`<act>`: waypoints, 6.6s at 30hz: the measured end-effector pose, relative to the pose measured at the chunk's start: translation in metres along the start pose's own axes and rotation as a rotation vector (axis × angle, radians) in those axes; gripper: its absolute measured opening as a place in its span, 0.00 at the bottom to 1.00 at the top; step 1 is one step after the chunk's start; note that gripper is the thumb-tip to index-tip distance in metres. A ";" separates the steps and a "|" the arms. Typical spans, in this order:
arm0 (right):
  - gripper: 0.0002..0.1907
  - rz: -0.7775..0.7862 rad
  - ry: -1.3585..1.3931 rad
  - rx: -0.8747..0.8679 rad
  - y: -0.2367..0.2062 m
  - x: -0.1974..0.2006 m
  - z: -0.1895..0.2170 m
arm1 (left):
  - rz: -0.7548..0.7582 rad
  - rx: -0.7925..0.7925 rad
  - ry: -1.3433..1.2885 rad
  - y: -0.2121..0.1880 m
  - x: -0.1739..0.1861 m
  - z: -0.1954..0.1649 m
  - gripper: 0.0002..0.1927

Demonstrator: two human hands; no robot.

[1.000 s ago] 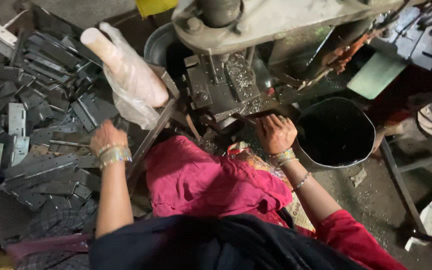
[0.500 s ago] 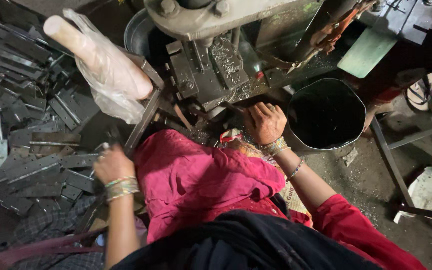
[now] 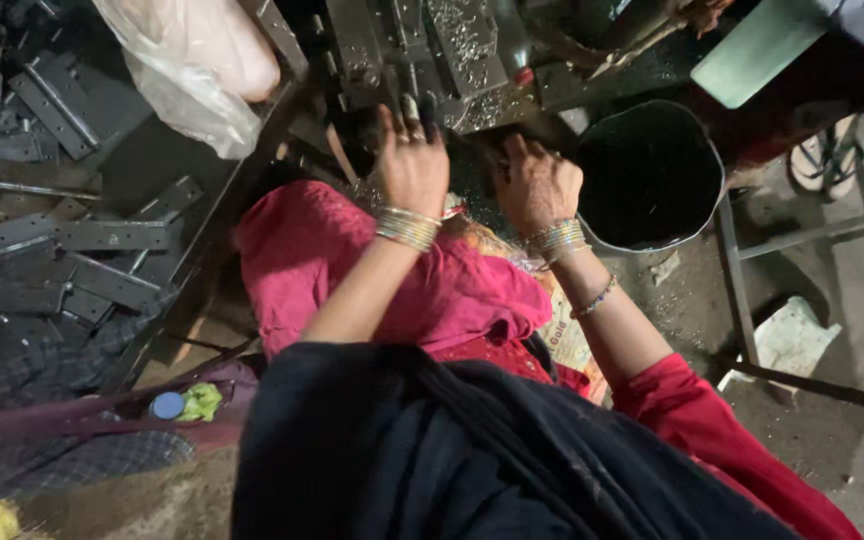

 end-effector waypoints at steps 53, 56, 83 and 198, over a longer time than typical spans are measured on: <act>0.24 0.422 0.501 -0.095 -0.029 -0.083 -0.069 | 0.094 0.122 -0.213 0.040 -0.097 -0.009 0.15; 0.27 0.571 0.118 -0.185 -0.008 -0.078 -0.064 | -0.114 0.103 -0.204 0.041 -0.095 0.004 0.18; 0.27 0.403 0.274 -0.083 -0.034 -0.105 -0.083 | 0.240 -0.028 0.002 0.054 -0.066 0.002 0.18; 0.15 0.138 -0.195 0.306 0.019 -0.077 -0.072 | -0.038 0.261 -0.191 0.081 -0.093 -0.001 0.24</act>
Point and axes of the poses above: each hand's wrist, its own y-axis towards the middle knuckle, its own x-axis out of the back of the hand, z = x × y, the point moved 4 cm from there along y, towards the middle knuckle, and after that the axes turned 9 degrees about y, right-handed, at the moved point
